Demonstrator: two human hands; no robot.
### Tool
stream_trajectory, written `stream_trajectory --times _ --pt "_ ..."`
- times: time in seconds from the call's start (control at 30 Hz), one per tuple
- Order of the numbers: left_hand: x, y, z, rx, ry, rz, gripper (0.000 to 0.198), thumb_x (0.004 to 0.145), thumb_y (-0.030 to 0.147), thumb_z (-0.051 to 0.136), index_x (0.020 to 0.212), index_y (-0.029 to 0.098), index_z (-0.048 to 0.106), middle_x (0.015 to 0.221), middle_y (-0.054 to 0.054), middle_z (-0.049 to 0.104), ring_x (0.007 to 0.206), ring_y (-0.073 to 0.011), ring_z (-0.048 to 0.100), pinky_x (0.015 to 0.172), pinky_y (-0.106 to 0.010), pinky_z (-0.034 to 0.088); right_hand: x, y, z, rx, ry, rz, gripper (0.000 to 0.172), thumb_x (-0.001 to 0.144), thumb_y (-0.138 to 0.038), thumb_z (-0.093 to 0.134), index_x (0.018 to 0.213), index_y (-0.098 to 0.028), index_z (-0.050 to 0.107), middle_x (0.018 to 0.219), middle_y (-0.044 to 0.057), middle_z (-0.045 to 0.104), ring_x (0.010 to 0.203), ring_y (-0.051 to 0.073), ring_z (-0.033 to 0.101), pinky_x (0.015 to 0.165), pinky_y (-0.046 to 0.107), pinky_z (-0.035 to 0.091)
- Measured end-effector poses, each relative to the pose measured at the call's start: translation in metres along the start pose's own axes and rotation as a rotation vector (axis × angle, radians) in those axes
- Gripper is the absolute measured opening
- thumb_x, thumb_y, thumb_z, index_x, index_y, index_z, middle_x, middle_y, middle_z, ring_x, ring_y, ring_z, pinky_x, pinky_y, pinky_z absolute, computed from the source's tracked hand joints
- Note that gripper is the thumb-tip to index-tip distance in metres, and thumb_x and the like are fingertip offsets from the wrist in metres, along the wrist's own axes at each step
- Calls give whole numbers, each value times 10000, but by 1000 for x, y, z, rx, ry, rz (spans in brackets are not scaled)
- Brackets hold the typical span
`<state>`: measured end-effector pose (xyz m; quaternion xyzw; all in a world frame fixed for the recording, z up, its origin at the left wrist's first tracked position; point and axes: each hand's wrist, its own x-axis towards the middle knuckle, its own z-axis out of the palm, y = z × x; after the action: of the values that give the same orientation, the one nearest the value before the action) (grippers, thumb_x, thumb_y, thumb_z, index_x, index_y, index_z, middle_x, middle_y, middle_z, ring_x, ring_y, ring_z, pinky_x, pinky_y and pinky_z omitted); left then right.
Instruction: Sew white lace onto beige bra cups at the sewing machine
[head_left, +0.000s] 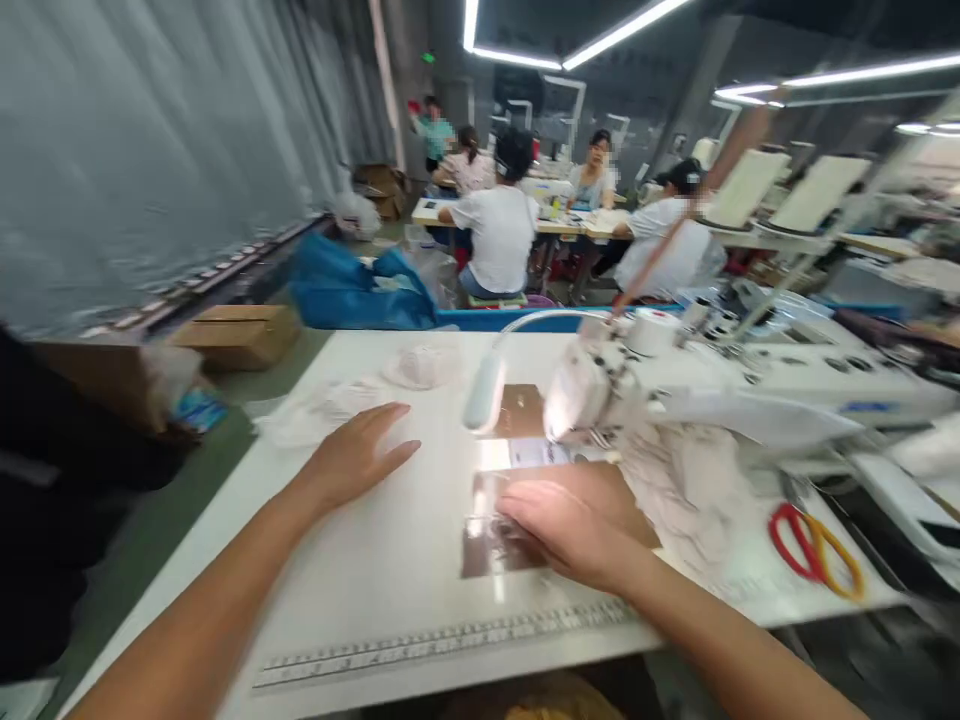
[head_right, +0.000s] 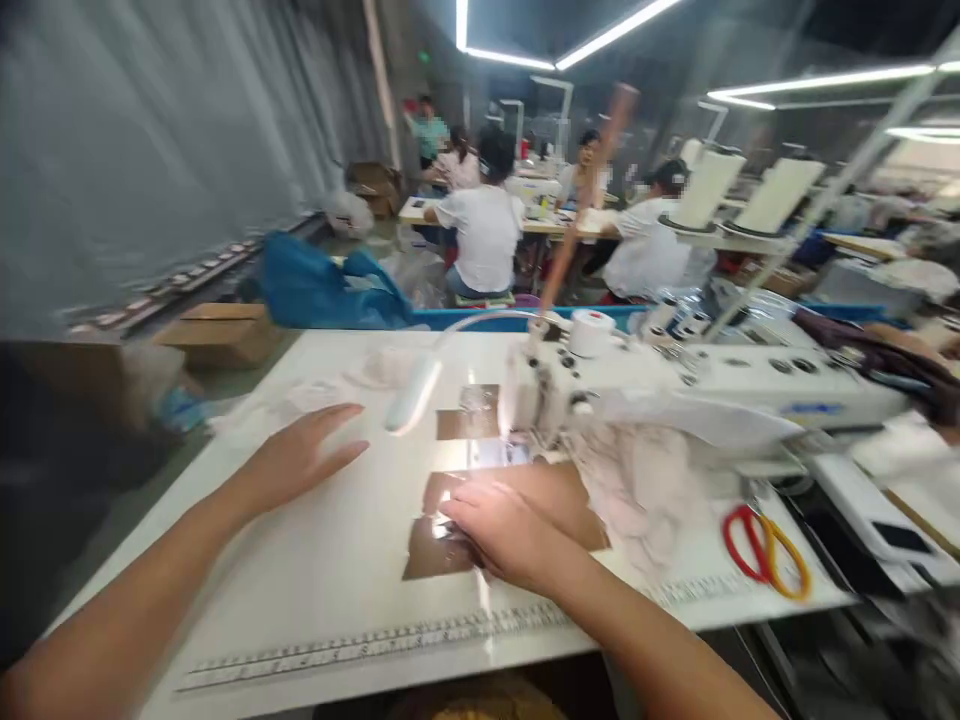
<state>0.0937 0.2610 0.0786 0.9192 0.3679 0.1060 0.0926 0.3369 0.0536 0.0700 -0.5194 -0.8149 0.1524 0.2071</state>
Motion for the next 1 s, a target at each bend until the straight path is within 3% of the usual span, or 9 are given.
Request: stream_trajectory --times 0.1,0.2,0.27,0.33,0.47,0.57,0.77,0.9,1.0 --pt "-8 64 3 -221 -109 311 455 889 498 514 1261 249 596 1296 -68 620 1161 -282 598 965 -362 497 -57 1 -2 -34 45 100 428 840 -33 429 1214 -216 528 1166 71 650 1053 201 594 877 327 465" --pt "-7 137 10 -342 -210 600 395 917 362 524 1300 276 561 1293 -62 619 1149 -243 607 941 -310 514 -110 9 2 -119 136 218 486 805 -23 411 1245 -204 510 1089 80 678 956 201 628 778 306 491" --pt "-1 184 20 -318 -235 708 406 939 324 493 1342 283 519 1351 -70 567 1212 -239 561 988 -330 490 -141 16 5 -153 225 273 517 771 -48 430 1261 -198 503 1022 88 688 861 204 640 711 298 503" --pt "11 223 35 -267 -223 769 432 948 317 478 1377 265 476 1423 -93 490 1295 -258 481 1040 -377 454 -167 23 7 -156 344 286 542 734 -66 443 1255 -200 505 990 90 690 808 205 642 668 295 510" --pt "48 282 70 -195 -61 845 530 901 254 532 1408 157 414 1516 -166 339 1419 -317 281 1131 -485 334 -202 36 3 -63 619 305 489 746 -60 442 1203 -206 538 874 68 674 744 189 638 624 275 516" --pt "78 312 89 -119 0 906 537 841 112 501 1376 125 452 1518 -170 338 1437 -335 228 1141 -539 279 -216 44 -4 55 777 376 405 814 -75 455 1176 -221 560 884 59 664 744 170 640 637 265 527" --pt "112 335 91 -216 -56 935 384 877 159 457 1235 150 596 1329 -137 575 1264 -285 489 1050 -474 395 -232 58 -15 157 932 463 256 902 -164 477 1118 -225 601 941 71 670 874 194 653 738 309 540" --pt "116 342 87 -446 -101 823 304 940 271 429 1108 180 666 1200 -105 663 1170 -242 567 1007 -396 440 -233 66 -19 194 960 456 247 909 -173 476 1111 -234 606 974 74 672 932 203 648 788 325 535" --pt "111 347 87 -555 -52 757 316 961 312 411 1002 171 691 1130 -113 690 1088 -233 615 944 -369 475 -229 65 -21 152 849 394 278 904 -205 495 1164 -236 589 1031 82 668 898 187 658 737 286 541"
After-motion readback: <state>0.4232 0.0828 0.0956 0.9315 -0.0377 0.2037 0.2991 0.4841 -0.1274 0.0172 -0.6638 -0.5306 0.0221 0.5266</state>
